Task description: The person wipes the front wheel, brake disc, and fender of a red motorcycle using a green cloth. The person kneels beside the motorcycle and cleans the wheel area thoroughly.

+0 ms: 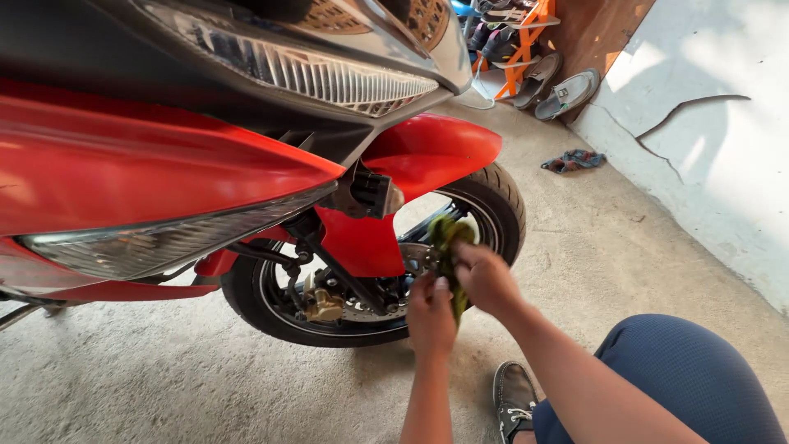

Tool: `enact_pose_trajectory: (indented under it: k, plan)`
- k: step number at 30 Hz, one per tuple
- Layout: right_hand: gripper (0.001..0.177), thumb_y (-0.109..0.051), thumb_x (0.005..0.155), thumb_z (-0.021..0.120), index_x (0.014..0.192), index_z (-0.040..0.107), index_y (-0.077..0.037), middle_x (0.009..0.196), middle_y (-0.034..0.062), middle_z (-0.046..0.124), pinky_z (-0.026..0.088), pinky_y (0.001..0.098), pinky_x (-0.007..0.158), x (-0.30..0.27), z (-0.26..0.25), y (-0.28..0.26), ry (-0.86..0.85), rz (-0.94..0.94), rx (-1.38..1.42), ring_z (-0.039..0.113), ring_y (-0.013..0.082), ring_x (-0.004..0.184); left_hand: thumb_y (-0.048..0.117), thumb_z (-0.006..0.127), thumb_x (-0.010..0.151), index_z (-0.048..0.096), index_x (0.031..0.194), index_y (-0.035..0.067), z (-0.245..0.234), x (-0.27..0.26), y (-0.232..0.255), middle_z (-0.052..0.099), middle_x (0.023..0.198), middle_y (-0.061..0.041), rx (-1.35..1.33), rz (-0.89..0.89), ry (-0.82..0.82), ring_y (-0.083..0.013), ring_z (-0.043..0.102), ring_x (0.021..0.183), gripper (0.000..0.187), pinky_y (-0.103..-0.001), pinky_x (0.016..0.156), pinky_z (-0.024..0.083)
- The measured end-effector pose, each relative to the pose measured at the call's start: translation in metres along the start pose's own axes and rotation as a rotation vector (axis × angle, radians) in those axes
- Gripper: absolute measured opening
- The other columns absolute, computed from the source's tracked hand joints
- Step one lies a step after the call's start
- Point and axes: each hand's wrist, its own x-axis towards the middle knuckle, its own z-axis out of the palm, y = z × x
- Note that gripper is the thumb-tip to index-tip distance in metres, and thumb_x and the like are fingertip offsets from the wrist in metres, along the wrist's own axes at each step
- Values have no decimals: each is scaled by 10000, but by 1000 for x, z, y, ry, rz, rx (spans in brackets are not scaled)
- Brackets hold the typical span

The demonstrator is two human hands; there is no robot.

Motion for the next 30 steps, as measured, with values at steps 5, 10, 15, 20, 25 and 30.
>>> enact_pose_trajectory:
  k: [5,10,15,20,25,30]
  plan:
    - [470,-106,937,527,1404,560,-71,1298,93,682,459,334,1022,-3,28,33,-106,191,433,644,190,1171,297,540,969,716,1186,46,-15,6,-25,754,1052,-112,-70,-126,117,-217,705,937,376,-343,842,528]
    - [434,-91,956,494,1352,673,-100,1106,106,770,506,333,924,-8,32,40,-360,390,419,664,191,1008,299,564,967,691,1185,33,-18,9,-58,746,1070,-66,-69,-135,139,-191,698,936,367,-334,851,525]
    - [443,-72,953,474,1350,657,-137,1079,105,741,513,342,878,-15,25,30,-438,424,487,638,197,947,292,572,961,648,1266,31,-17,17,-78,729,1158,-107,-160,-216,67,-221,673,963,408,-353,854,528]
    - [453,-64,925,486,1340,637,-166,1096,83,751,500,317,961,-41,23,19,-391,335,472,673,176,1019,334,620,933,613,1332,68,-38,0,-75,718,1228,-68,-17,-333,-157,-199,694,1010,479,-333,860,533]
    - [421,-76,913,504,1316,606,-141,1119,116,731,496,343,989,-76,19,8,-367,233,496,680,218,1088,329,733,843,475,1452,159,-67,-25,-48,708,1283,-30,65,-419,-245,-155,680,1102,683,-364,835,497]
    - [344,-195,975,534,1310,563,-126,1172,214,715,509,441,987,-113,23,-2,-501,230,206,670,364,1166,364,775,814,520,1459,125,-76,-47,-30,673,1318,-48,-31,-371,-254,-203,625,1123,734,-361,831,492]
